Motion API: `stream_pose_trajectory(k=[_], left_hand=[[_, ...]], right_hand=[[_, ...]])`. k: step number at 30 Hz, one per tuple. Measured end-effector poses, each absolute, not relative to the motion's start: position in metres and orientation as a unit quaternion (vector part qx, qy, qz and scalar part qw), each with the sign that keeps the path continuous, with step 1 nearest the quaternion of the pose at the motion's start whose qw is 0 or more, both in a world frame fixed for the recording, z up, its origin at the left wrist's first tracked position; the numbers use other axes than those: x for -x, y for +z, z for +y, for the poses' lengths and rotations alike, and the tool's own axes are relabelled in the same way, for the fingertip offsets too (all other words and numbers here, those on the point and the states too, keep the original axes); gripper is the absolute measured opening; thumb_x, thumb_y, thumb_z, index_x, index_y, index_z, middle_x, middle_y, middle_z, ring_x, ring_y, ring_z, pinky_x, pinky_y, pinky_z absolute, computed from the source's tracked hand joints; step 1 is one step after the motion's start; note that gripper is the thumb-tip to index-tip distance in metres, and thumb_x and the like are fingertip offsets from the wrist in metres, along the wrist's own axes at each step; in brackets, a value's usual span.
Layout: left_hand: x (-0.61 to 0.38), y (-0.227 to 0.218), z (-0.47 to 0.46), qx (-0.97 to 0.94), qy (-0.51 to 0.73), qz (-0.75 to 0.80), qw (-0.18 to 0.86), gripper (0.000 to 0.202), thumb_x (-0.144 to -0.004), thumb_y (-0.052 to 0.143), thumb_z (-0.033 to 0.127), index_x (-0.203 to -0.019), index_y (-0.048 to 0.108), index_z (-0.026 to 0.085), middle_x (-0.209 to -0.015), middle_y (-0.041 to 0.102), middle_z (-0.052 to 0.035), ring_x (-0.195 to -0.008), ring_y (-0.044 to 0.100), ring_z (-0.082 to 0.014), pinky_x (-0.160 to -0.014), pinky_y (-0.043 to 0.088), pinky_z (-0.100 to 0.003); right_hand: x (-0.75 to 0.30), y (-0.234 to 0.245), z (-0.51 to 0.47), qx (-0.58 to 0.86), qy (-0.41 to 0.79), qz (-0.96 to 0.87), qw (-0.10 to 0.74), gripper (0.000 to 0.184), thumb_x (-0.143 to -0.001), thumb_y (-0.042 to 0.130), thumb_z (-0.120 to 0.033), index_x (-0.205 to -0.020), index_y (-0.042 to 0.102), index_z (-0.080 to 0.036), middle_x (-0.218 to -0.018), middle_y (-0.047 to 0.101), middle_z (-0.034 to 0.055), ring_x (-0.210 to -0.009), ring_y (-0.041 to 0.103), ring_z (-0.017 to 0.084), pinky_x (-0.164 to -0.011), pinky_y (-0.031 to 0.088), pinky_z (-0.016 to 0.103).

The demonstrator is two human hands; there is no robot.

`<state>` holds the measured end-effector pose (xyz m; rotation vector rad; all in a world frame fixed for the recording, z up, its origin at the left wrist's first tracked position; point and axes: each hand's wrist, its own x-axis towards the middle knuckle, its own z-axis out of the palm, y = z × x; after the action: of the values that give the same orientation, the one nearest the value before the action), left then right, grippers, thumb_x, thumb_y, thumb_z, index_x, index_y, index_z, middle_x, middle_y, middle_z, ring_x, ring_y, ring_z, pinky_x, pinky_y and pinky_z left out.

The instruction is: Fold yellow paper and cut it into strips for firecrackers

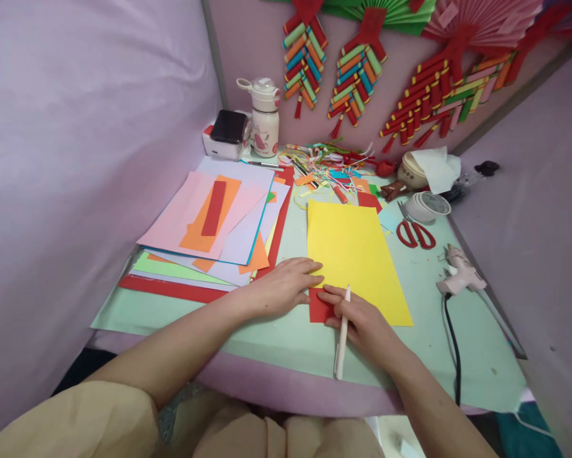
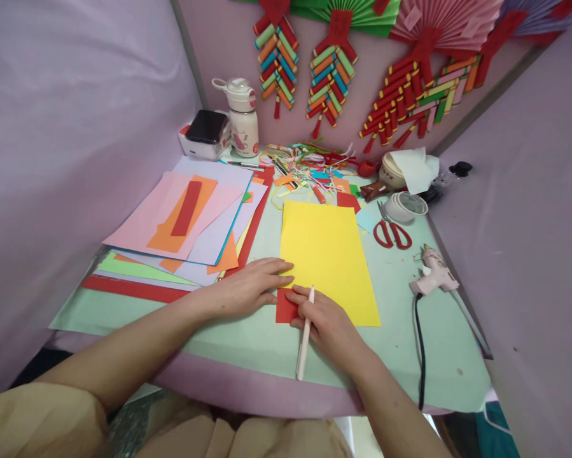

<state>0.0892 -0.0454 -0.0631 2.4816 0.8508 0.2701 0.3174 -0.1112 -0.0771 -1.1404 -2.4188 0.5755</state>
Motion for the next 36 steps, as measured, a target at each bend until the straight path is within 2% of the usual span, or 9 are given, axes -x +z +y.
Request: stream_pose_trajectory(k=[11, 16, 25, 36], left_hand=[[-0.0899, -0.0598, -0.0452, -0.909, 0.09, 0.316, 0.257, 0.044, -0.085, 0.058, 0.019, -0.129, 0.054, 0.019, -0.144, 0.042, -0.0087, -0.135, 0.032, -0.024, -0.11, 0.028, -0.039], [-0.0908, -0.0565, -0.0471, -0.903, 0.092, 0.322, 0.268, 0.045, -0.084, 0.06, 0.025, -0.128, 0.055, 0.019, -0.145, 0.042, -0.0094, -0.135, 0.032, -0.0252, -0.11, 0.029, -0.041], [-0.0904, -0.059, -0.0483, -0.903, 0.105, 0.325, 0.261, 0.046, -0.082, 0.062, 0.026, -0.127, 0.055, 0.021, -0.144, 0.043, -0.0079, -0.135, 0.033, -0.0247, -0.109, 0.03, -0.041], [-0.091, -0.056, -0.0485, -0.904, 0.095, 0.327, 0.258, 0.046, -0.081, 0.063, 0.025, -0.126, 0.056, 0.018, -0.143, 0.044, -0.0088, -0.134, 0.034, -0.0248, -0.11, 0.03, -0.04]], right_hand=[[-0.3177, -0.0781, -0.1117, 0.419, 0.221, -0.857, 0.203, 0.027, -0.091, 0.052, -0.022, -0.117, 0.057, -0.026, -0.126, 0.062, 0.0046, -0.125, 0.05, 0.022, -0.094, 0.052, 0.039], [-0.3173, -0.0779, -0.1115, 0.421, 0.228, -0.854, 0.203, 0.031, -0.091, 0.052, -0.023, -0.122, 0.055, -0.026, -0.127, 0.061, 0.006, -0.126, 0.05, 0.022, -0.096, 0.051, 0.041], [-0.3164, -0.0776, -0.1112, 0.417, 0.225, -0.853, 0.217, 0.028, -0.09, 0.053, -0.02, -0.116, 0.06, -0.027, -0.124, 0.063, 0.0053, -0.124, 0.051, 0.024, -0.095, 0.052, 0.043], [-0.3166, -0.0777, -0.1117, 0.418, 0.227, -0.854, 0.21, 0.027, -0.091, 0.052, -0.022, -0.118, 0.057, -0.025, -0.126, 0.062, 0.0063, -0.125, 0.05, 0.023, -0.096, 0.051, 0.042]])
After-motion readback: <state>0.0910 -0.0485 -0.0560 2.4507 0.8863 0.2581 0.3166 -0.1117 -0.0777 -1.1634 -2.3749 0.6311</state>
